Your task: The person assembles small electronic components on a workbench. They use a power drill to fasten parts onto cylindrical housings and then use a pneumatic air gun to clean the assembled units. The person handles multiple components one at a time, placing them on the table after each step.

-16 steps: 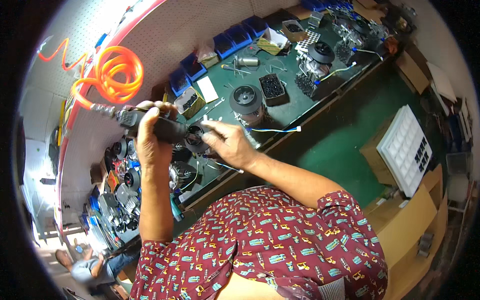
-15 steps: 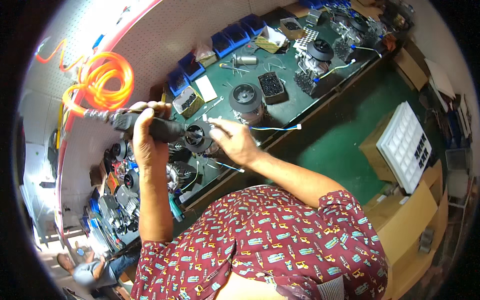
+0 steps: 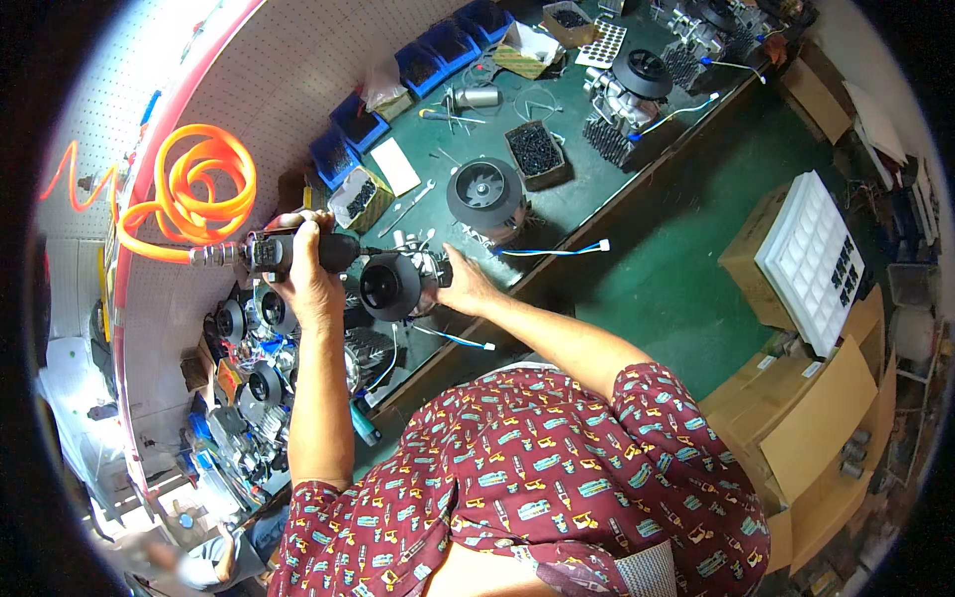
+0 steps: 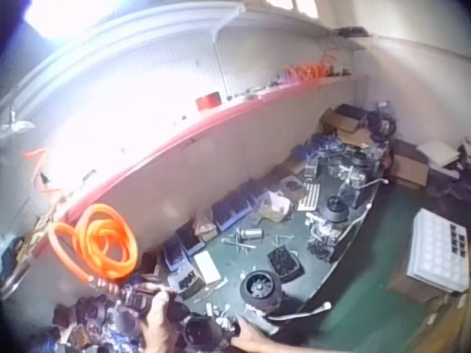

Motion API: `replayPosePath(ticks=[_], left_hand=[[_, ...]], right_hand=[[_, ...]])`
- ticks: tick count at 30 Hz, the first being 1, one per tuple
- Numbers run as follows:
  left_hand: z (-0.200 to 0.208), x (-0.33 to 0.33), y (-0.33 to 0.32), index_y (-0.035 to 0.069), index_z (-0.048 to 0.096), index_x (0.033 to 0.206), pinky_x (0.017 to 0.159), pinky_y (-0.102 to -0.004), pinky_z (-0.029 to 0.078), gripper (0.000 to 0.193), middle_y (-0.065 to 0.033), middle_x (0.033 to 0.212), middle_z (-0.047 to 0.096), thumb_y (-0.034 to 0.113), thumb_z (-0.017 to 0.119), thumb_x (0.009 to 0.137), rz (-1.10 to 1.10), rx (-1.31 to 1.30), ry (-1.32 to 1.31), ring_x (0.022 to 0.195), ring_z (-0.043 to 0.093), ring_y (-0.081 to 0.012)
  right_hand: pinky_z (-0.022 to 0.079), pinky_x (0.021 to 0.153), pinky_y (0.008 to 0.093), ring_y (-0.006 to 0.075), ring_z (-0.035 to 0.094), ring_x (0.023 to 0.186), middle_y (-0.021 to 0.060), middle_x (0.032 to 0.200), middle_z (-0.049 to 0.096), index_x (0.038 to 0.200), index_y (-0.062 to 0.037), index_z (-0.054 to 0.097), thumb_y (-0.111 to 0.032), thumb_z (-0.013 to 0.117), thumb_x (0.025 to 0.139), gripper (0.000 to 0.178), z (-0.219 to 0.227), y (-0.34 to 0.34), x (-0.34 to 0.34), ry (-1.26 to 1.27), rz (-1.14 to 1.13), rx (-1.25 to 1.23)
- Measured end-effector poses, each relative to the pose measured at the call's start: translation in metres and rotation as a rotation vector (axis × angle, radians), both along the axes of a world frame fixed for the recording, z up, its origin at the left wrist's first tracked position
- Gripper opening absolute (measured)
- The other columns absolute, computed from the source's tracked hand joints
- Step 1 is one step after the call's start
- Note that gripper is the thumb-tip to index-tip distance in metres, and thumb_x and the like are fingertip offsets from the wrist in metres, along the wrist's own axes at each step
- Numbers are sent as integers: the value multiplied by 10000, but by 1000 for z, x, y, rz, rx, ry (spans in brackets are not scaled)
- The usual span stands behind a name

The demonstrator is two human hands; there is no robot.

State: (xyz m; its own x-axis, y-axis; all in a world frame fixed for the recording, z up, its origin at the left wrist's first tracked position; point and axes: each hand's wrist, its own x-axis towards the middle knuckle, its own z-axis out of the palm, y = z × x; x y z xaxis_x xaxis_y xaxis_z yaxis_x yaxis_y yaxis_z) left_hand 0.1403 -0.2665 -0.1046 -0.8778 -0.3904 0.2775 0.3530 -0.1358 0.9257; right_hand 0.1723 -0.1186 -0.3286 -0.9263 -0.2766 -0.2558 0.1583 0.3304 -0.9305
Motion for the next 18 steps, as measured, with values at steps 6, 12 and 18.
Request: replayPosePath(ticks=[6,12,18], left_hand=[[-13,-6,-5,15,622,998,835,-368,558,178,-86,902,673,3,689,833,15,-2,3,846,671,-201],[-13,-7,-7,24,619,980,837,-365,547,154,-86,901,668,1,664,834,38,-5,-31,837,663,-200],[-18,-6,-5,41,594,1018,876,-392,550,194,-84,951,658,-22,671,850,-38,-95,-32,893,667,-216]], right_hand=[[421,1074,428,330,557,1260,233,1351,573,1510,1,319,-334,865,732,1008,26,2,4,41,-15,-290],[417,1078,427,333,541,1276,248,1371,552,1517,1,308,-354,863,732,1025,19,-1,3,16,11,-272],[380,1112,419,360,480,1333,269,1440,476,1516,22,300,-330,854,743,1015,-14,-9,4,32,-6,-347]])
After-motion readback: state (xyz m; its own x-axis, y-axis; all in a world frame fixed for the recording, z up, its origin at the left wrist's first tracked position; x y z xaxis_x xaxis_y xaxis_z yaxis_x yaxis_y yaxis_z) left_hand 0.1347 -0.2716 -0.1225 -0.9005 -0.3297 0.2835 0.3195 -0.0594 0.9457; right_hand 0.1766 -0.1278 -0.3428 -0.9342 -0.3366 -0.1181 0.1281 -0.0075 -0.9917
